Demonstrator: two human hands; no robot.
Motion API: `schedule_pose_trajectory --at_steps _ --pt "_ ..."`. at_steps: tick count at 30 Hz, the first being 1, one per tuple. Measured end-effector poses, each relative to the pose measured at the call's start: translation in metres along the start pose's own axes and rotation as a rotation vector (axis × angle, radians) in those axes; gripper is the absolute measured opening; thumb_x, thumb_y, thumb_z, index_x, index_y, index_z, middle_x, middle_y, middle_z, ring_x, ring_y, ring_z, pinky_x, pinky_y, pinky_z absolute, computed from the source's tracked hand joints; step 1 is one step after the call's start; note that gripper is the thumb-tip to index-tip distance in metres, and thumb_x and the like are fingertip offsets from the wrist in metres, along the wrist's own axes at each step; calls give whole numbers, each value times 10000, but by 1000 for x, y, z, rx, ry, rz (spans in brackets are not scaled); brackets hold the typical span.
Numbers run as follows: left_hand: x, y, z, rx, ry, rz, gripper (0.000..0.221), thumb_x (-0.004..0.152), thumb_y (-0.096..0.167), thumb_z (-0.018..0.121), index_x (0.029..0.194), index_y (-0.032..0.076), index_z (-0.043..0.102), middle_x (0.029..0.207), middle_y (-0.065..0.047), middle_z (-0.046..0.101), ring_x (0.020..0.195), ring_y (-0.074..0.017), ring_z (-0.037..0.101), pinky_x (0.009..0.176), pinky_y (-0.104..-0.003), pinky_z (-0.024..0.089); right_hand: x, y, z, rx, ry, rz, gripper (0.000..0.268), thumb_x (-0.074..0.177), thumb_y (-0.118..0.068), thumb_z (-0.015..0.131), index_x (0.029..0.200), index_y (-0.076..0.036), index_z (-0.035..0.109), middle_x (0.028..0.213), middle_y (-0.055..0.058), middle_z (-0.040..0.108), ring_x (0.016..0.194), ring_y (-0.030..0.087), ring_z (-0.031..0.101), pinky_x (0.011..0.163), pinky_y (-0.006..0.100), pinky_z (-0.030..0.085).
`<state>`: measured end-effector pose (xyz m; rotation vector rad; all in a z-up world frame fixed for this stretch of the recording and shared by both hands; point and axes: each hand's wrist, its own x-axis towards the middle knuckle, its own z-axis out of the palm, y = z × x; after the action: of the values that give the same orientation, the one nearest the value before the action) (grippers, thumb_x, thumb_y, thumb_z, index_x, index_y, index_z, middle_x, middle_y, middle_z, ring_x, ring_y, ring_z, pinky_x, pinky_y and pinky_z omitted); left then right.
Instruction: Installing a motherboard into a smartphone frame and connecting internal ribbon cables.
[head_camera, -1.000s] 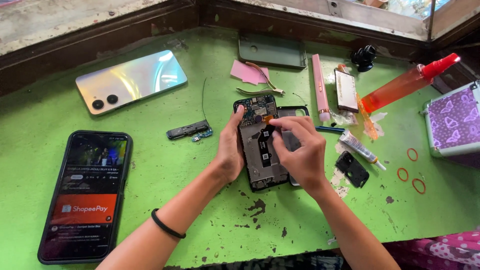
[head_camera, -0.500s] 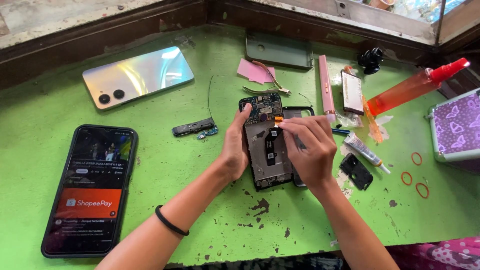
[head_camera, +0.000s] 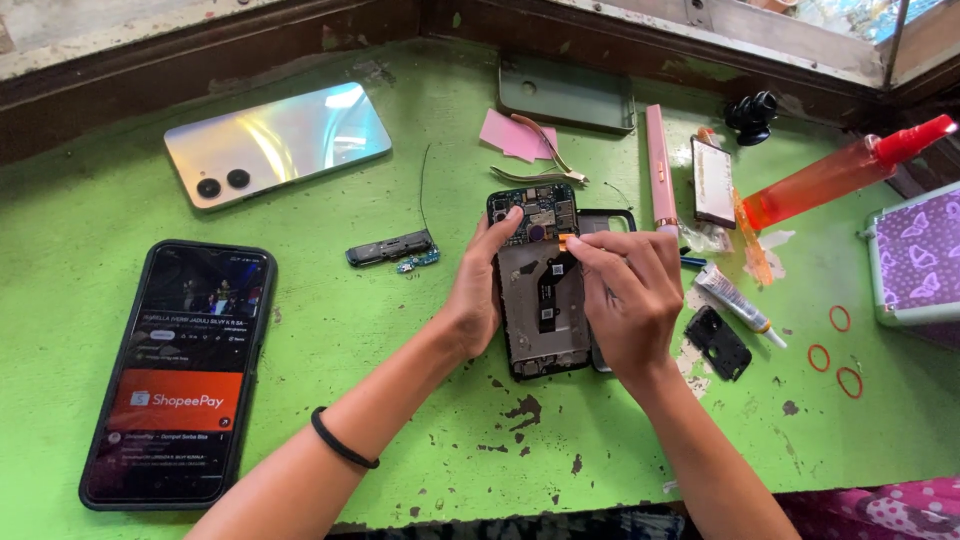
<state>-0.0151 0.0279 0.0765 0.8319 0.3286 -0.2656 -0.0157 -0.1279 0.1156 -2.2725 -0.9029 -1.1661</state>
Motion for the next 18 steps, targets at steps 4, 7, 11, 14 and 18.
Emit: schedule_pose_trajectory --at_steps 4,7,11,14,18 --pt "4 -4 -4 -1 -19 -15 1128 780 555 698 1620 55 133 1620 -314 196 1497 -476 226 1179 -601 274 -6 6 1 -44 -14 -10 159 897 76 822 909 -83 821 895 52 733 806 246 622 764 369 558" --pt "8 -6 -6 -36 -16 3 1118 775 523 726 1622 68 155 1616 -328 206 1480 -504 238 1154 -606 318 -5 4 1 -40 -20 3 160 891 76 828 899 -83 825 889 41 734 812 234 624 760 367 552" --pt "4 -4 -6 32 -34 26 1070 788 541 714 1617 83 218 1607 -319 227 1490 -499 221 1173 -606 265 -2 -1 -1 -36 -6 6 169 890 89 823 899 -79 832 888 50 742 814 237 623 762 367 550" --pt "5 -7 -9 40 -37 31 1021 785 528 727 1594 103 273 1576 -297 281 1468 -468 273 1165 -590 277 -4 1 -1 -45 -18 8 167 888 83 830 901 -83 836 890 47 747 818 230 623 770 364 549" --pt "10 -11 -9 16 -51 50 864 779 454 754 1508 134 420 1454 -252 482 1354 -410 465 1085 -573 406 2 -5 -4 -55 -40 13 158 885 69 846 908 -87 837 889 50 750 826 231 623 779 363 551"
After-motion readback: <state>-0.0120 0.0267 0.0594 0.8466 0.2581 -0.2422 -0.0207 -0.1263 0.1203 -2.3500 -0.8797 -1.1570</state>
